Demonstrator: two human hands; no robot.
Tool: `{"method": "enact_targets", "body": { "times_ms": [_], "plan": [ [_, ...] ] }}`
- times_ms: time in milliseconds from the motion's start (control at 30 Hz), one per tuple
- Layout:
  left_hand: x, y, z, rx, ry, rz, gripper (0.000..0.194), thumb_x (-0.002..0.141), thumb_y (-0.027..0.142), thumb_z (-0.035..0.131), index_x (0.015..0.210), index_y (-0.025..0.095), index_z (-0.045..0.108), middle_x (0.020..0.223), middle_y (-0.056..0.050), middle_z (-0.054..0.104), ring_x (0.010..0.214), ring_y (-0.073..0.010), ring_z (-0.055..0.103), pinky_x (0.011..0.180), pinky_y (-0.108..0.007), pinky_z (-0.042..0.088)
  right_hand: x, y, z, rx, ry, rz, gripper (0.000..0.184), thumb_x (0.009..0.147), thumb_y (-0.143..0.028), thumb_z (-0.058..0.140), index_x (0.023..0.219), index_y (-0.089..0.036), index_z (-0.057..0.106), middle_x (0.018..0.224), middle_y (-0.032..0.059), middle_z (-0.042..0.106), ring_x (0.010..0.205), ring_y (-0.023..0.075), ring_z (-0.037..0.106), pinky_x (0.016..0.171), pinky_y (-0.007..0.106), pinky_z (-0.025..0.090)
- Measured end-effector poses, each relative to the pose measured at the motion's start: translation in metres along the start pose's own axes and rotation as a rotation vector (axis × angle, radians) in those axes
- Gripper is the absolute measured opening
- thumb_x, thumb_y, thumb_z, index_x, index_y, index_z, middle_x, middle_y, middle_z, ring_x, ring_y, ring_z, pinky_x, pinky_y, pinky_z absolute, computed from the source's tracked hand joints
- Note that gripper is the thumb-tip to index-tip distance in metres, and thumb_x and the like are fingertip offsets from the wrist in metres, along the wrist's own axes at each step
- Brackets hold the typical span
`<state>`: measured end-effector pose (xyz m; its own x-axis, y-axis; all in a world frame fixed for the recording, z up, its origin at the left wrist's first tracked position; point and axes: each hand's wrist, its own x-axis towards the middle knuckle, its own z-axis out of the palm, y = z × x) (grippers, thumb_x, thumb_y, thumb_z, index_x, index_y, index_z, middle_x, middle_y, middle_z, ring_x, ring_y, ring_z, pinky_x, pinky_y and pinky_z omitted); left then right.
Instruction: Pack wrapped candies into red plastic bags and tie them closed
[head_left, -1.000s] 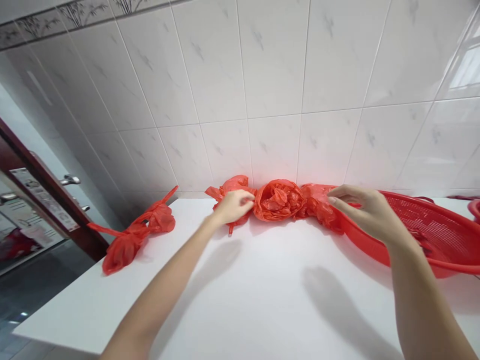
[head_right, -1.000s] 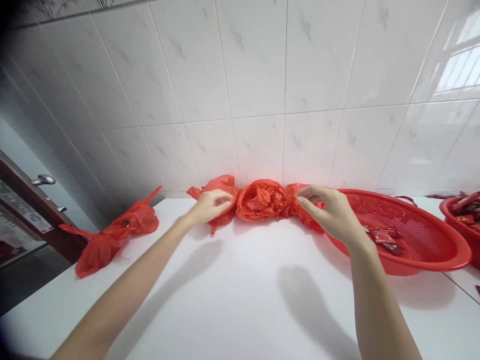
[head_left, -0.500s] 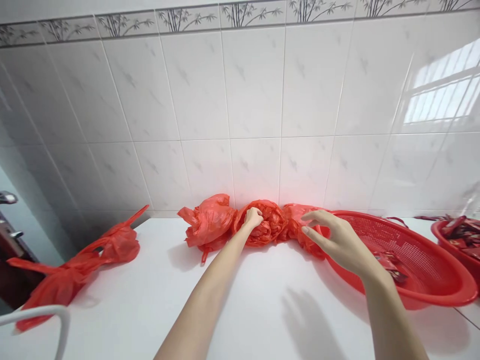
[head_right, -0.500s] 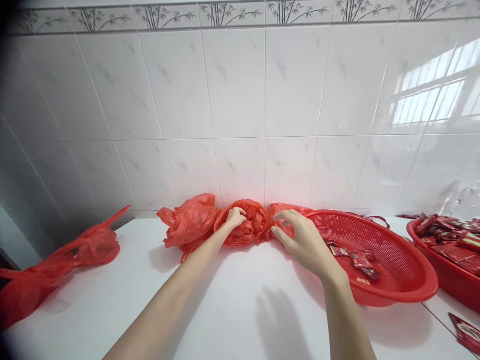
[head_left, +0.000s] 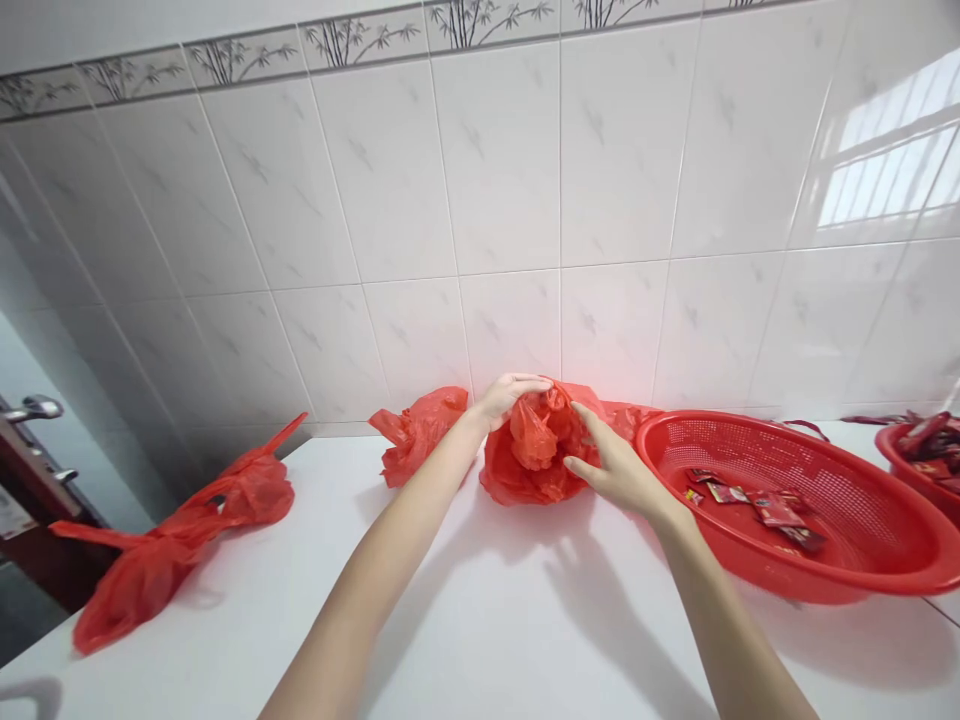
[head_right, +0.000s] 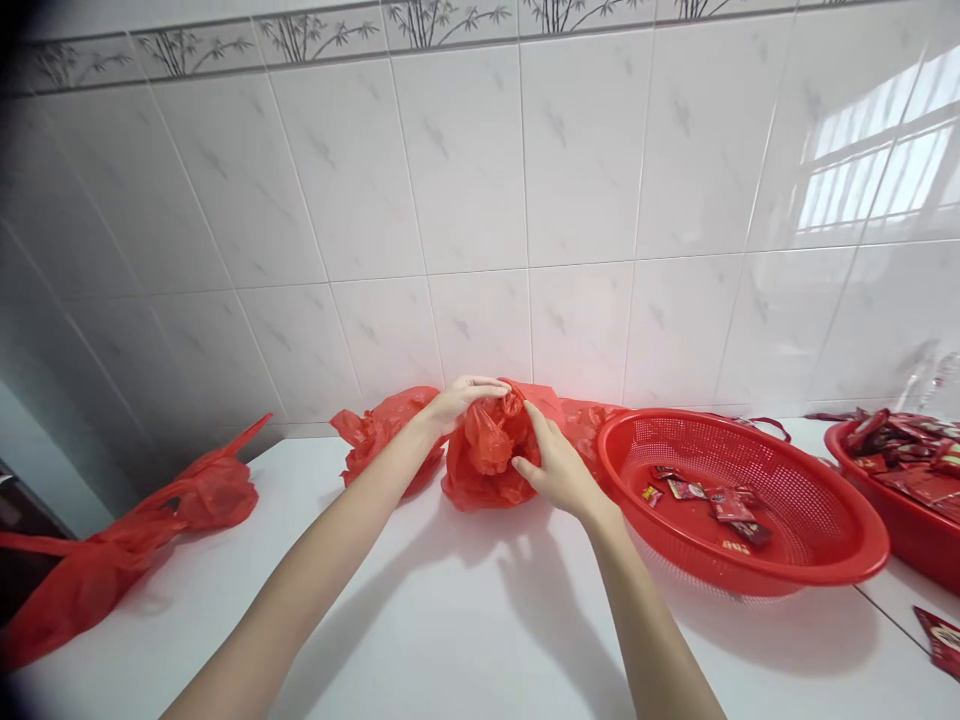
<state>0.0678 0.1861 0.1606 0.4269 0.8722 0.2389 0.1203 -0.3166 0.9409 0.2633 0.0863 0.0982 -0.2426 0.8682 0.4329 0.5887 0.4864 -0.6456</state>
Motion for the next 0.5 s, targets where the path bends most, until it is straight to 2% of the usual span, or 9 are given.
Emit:
{"method": "enact_targets", "body": {
  "times_ms": [100,167,200,267,300,367,433,500],
  "plan": [
    [-0.018,0.002,0.011,-0.061,-0.080,0.012,0.021,0.065,0.033,0.081,0.076,0.016,0.077,0.085,-0.005,0.075,0.087,-0.0190,0.064,0.090,-0.033,0.047,0.004,-0.001,0.015,-0.034,0.013,0.037,0.082,0.089,-0.031,0.055,0.161,-0.025,0.017,0.159,0.0152,0.038,0.139,0.0314,0.047,0.106,0.049,0.045],
    [-0.025,-0.001,0.018,-0.083,-0.114,0.016,0.019,0.065,0.033,0.081,0.072,0.016,0.076,0.083,-0.005,0.074,0.088,-0.0187,0.063,0.091,-0.033,0.046,0.004,-0.007,0.021,-0.106,0.027,0.112,0.078,0.091,-0.031,0.052,0.161,-0.026,0.018,0.154,0.0172,0.042,0.127,0.0334,0.057,0.094,0.046,0.051],
    [-0.028,-0.004,0.020,-0.098,-0.146,0.018,0.020,0.065,0.033,0.082,0.073,0.016,0.077,0.084,-0.005,0.074,0.088,-0.0185,0.063,0.091,-0.033,0.046,0.004,-0.010,0.023,-0.156,0.038,0.154,0.072,0.093,-0.030,0.051,0.160,-0.026,0.025,0.149,0.0173,0.047,0.121,0.0335,0.061,0.087,0.044,0.052],
    [-0.032,-0.011,0.023,-0.138,-0.212,0.026,0.025,0.064,0.032,0.084,0.082,0.016,0.077,0.087,-0.004,0.074,0.089,-0.0181,0.063,0.092,-0.033,0.046,0.004,-0.014,0.027,-0.249,0.071,0.213,0.051,0.094,-0.027,0.047,0.145,-0.025,0.050,0.136,0.0158,0.058,0.109,0.0325,0.066,0.077,0.039,0.052],
    [-0.034,-0.015,0.024,-0.164,-0.231,0.032,0.032,0.063,0.030,0.085,0.091,0.017,0.077,0.090,-0.004,0.074,0.090,-0.0181,0.064,0.093,-0.034,0.047,0.004,-0.014,0.028,-0.275,0.092,0.219,0.042,0.095,-0.026,0.044,0.133,-0.023,0.061,0.129,0.0149,0.062,0.105,0.0318,0.067,0.074,0.037,0.051],
    [-0.039,-0.025,0.025,-0.202,-0.217,0.046,0.056,0.062,0.029,0.087,0.115,0.019,0.071,0.098,-0.005,0.073,0.096,-0.0199,0.066,0.095,-0.036,0.048,0.006,-0.010,0.030,-0.211,0.159,0.198,0.033,0.095,-0.027,0.042,0.109,-0.021,0.071,0.114,0.0133,0.069,0.098,0.0303,0.068,0.074,0.036,0.050],
    [-0.046,-0.037,0.025,-0.176,-0.176,0.056,0.081,0.064,0.030,0.088,0.138,0.022,0.057,0.113,-0.008,0.072,0.110,-0.0247,0.065,0.101,-0.040,0.048,0.009,-0.003,0.030,-0.021,0.242,0.177,0.032,0.094,-0.033,0.042,0.096,-0.020,0.071,0.099,0.0113,0.073,0.089,0.0283,0.069,0.075,0.037,0.051],
    [-0.054,-0.049,0.026,-0.045,-0.143,0.061,0.100,0.064,0.034,0.090,0.151,0.026,0.041,0.135,-0.013,0.063,0.129,-0.0303,0.056,0.110,-0.046,0.043,0.012,0.004,0.027,0.220,0.317,0.183,0.031,0.091,-0.040,0.045,0.088,-0.020,0.069,0.089,0.0092,0.074,0.079,0.0259,0.070,0.074,0.037,0.054]
  ]
}}
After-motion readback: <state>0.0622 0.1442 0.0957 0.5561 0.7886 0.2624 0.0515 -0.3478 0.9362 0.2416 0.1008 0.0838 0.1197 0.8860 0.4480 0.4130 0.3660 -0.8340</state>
